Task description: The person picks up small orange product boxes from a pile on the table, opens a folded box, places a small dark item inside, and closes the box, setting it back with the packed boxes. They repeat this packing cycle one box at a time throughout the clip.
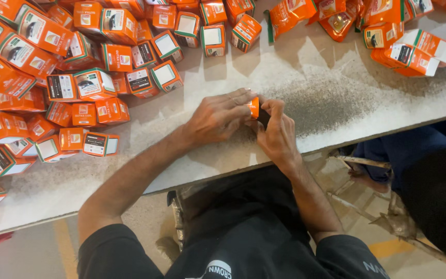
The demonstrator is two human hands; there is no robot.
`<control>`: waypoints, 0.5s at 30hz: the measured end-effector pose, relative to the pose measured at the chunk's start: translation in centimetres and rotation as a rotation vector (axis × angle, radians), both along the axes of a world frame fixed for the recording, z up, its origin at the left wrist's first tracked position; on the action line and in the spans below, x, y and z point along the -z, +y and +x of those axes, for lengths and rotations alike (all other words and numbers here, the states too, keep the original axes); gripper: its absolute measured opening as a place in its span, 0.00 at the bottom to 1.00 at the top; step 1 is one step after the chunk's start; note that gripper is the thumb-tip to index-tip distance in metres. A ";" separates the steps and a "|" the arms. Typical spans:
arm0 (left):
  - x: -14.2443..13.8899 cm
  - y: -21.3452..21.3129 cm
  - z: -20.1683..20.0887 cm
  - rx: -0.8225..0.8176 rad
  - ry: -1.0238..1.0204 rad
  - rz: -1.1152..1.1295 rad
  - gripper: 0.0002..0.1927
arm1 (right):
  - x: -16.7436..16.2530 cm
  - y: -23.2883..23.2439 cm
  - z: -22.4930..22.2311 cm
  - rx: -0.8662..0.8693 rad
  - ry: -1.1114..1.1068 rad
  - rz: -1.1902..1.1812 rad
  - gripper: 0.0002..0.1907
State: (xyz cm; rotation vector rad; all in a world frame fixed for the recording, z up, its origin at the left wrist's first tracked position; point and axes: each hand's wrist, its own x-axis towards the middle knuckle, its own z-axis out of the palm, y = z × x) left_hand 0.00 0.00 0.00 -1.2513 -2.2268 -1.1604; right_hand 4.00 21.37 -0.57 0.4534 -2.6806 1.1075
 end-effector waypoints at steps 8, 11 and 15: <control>-0.1 -0.5 0.6 0.062 0.042 -0.093 0.17 | -0.4 0.2 -0.1 -0.063 0.077 -0.005 0.30; -0.5 -0.5 0.5 0.016 -0.041 -0.126 0.19 | -0.7 0.6 -0.3 -0.121 0.069 -0.059 0.37; -2.9 -3.9 -3.3 -0.320 0.150 -0.180 0.18 | -1.1 0.8 -0.4 -0.128 0.034 -0.176 0.50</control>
